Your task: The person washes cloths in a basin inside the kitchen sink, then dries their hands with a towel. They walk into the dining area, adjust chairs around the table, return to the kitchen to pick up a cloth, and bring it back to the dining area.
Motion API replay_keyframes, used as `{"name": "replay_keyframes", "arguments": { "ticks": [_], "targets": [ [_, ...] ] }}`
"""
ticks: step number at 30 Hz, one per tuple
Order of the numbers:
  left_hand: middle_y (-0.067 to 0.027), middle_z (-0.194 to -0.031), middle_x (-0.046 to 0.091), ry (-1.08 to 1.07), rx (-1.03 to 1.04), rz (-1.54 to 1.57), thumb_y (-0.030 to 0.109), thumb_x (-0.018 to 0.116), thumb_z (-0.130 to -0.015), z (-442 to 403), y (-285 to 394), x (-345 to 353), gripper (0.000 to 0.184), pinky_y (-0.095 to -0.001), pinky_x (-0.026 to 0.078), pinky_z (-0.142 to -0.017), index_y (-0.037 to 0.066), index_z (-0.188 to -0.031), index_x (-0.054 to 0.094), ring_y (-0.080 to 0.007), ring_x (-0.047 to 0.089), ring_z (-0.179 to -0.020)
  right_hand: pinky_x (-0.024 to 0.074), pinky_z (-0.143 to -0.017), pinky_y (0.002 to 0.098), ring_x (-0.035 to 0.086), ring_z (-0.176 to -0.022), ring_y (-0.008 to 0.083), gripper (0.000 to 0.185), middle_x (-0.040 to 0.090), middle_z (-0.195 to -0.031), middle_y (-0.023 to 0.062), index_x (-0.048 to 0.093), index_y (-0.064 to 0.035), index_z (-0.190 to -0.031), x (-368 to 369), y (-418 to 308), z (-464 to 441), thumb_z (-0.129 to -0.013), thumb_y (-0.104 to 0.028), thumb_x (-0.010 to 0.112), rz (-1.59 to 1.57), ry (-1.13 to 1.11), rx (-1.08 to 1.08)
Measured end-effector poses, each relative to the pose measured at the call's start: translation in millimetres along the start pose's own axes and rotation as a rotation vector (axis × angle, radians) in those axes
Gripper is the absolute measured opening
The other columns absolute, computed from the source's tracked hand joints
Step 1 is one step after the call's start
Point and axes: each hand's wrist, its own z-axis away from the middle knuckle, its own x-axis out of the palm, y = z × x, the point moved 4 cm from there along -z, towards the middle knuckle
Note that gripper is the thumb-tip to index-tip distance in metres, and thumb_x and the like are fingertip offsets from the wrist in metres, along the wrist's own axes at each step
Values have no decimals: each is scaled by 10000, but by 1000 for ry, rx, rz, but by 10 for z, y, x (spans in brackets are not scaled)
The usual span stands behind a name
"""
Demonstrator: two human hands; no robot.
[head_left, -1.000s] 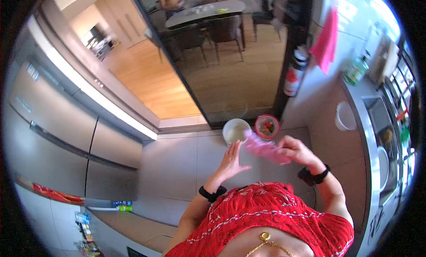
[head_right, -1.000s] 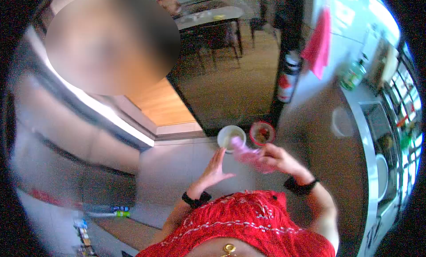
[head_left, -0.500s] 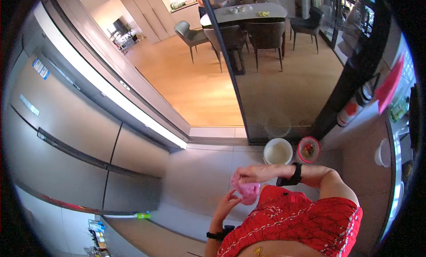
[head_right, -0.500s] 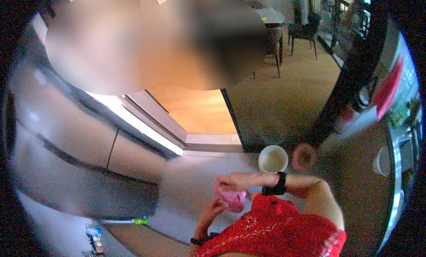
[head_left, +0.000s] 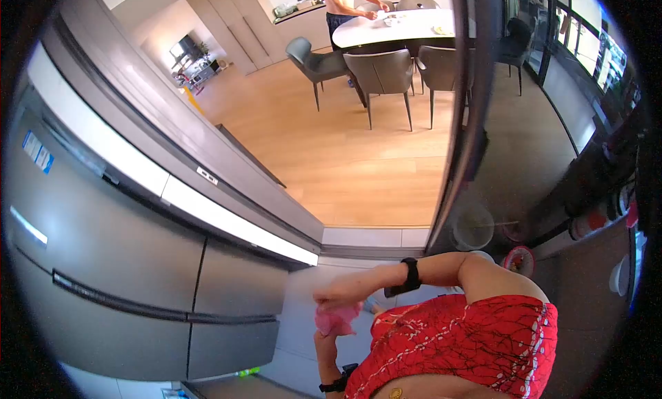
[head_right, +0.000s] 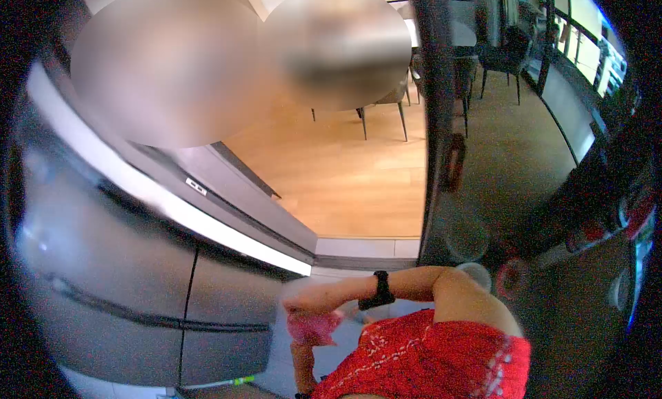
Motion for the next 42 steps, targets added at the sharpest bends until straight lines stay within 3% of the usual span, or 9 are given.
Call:
{"name": "replay_keyframes", "arguments": {
  "ticks": [5,9,11,14,19,24,30,34,42],
  "targets": [
    [-53,-778,610,-52,-166,102,137,588,-846,-1194,4,-459,187,-283,474,-557,-18,-951,585,-152,577,-615,445,-607,461,573,-705,387,235,568,-713,199,445,-45,-923,-557,1460,-261,-878,-276,468,313,123,365],
    [-67,-895,608,-251,-197,345,168,550,-874,-2164,459,-376,222,-283,482,-571,-3,-1015,555,-157,584,-710,461,-656,403,606,-730,289,237,614,-817,150,548,-75,-983,-1441,1438,-465,-893,-272,452,228,74,561],
    [-107,-1074,564,-413,-213,540,201,517,-895,-2572,777,-239,315,-333,506,-708,-6,-1132,495,-205,581,-918,468,-697,370,600,-796,196,326,623,-874,97,556,-68,-1021,-1923,1729,-479,-917,-347,425,-72,360,280],
    [-128,-1175,519,-517,-164,820,235,522,-890,-3137,1573,176,427,-425,459,-872,6,-1235,419,-256,523,-1066,456,-819,316,551,-919,144,353,613,-973,48,543,-24,-1093,-2389,2316,-365,-921,-321,459,-1284,819,181],
    [-118,-1129,560,-458,-226,912,224,526,-872,-4347,1582,727,353,-458,449,-886,45,-1174,497,-264,548,-1023,440,-919,304,547,-1028,147,388,533,-1212,70,485,-28,-1203,-2060,3261,-127,-916,-289,477,-1725,537,182],
    [-127,-1188,509,-570,-75,570,-66,455,-763,-5318,1798,1554,471,-419,401,-965,12,-1226,418,-265,486,-1124,451,-906,314,557,-1021,164,415,555,-1166,90,493,-26,-1188,-3158,3761,300,-914,-335,464,-1414,685,252],
    [-88,-1247,456,-688,42,31,-46,468,-812,-6291,2142,2487,503,-327,358,-979,22,-1298,357,-184,434,-1160,474,-799,286,572,-935,136,419,592,-1063,56,529,-23,-1138,-4524,4030,1138,-896,-363,489,-955,962,141],
    [-43,-1043,574,-824,-23,-218,9,510,-843,-7149,1807,3264,405,-276,443,-841,7,-1237,415,-131,552,-931,470,-726,283,576,-845,132,272,610,-949,33,578,-43,-1043,-4986,4173,2117,-891,-251,492,-476,1134,603],
    [-76,-890,595,-854,-281,-62,7,559,-828,-7876,2192,4988,451,-280,501,-705,0,-1244,386,-137,589,-795,507,-668,312,600,-782,145,227,622,-871,48,601,-19,-984,-5405,4782,3356,-872,-196,513,-1165,1667,504]
  ]
}}
